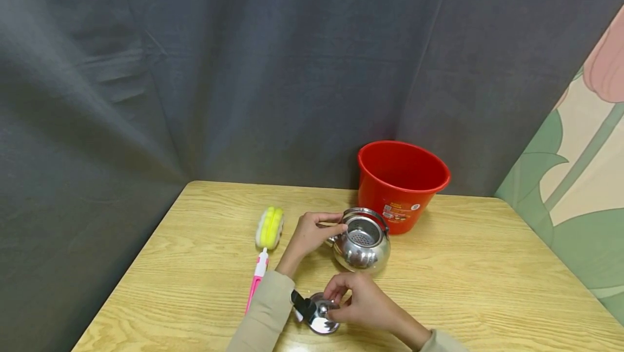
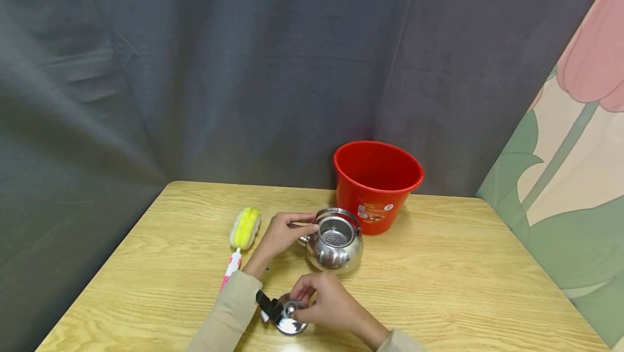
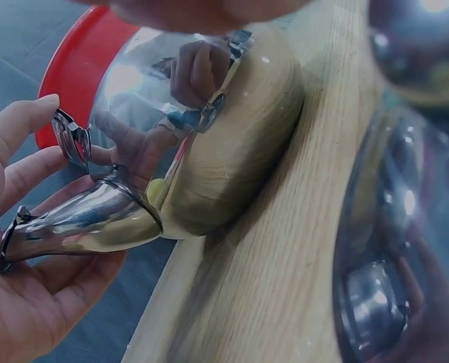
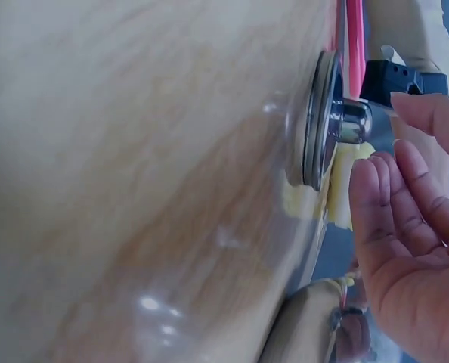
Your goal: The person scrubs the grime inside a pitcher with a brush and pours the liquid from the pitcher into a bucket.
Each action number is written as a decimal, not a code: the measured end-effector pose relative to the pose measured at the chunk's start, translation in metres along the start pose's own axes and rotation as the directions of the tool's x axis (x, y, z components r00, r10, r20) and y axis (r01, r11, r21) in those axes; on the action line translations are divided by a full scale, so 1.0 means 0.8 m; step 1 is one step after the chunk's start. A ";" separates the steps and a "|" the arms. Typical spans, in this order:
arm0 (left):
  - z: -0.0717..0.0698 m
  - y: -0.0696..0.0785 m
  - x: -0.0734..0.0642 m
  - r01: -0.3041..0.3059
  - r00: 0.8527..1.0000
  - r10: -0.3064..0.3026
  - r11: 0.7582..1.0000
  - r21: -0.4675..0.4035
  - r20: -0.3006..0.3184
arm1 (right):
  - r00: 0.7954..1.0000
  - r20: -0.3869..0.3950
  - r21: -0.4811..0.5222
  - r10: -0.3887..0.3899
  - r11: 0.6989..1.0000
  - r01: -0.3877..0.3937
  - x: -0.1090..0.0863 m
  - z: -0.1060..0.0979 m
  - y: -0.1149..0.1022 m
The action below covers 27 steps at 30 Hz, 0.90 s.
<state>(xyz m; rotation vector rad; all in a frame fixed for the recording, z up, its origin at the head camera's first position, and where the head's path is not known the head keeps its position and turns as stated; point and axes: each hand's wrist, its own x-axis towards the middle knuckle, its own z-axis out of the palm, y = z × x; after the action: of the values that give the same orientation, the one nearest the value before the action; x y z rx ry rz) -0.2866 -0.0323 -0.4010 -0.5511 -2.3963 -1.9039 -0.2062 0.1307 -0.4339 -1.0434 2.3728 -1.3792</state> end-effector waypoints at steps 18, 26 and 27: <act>0.000 -0.004 0.002 0.025 0.999 -0.025 1.000 -0.010 0.024 | 0.998 0.002 -0.137 -0.055 0.989 0.055 0.010 0.016 0.000; 0.006 -0.039 0.016 0.034 0.999 -0.034 0.999 -0.025 0.004 | 0.998 -0.017 -0.168 -0.061 0.984 0.057 0.010 0.016 -0.004; 0.006 -0.040 0.017 0.031 1.000 -0.031 0.999 -0.025 0.001 | 0.998 -0.021 -0.169 -0.058 0.984 0.053 0.010 0.016 -0.004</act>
<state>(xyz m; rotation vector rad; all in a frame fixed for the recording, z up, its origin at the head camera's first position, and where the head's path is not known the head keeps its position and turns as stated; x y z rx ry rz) -0.3076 -0.0306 -0.4287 -0.5196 -2.3986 -1.9491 -0.2038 0.1157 -0.4367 -1.1493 2.5337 -1.2343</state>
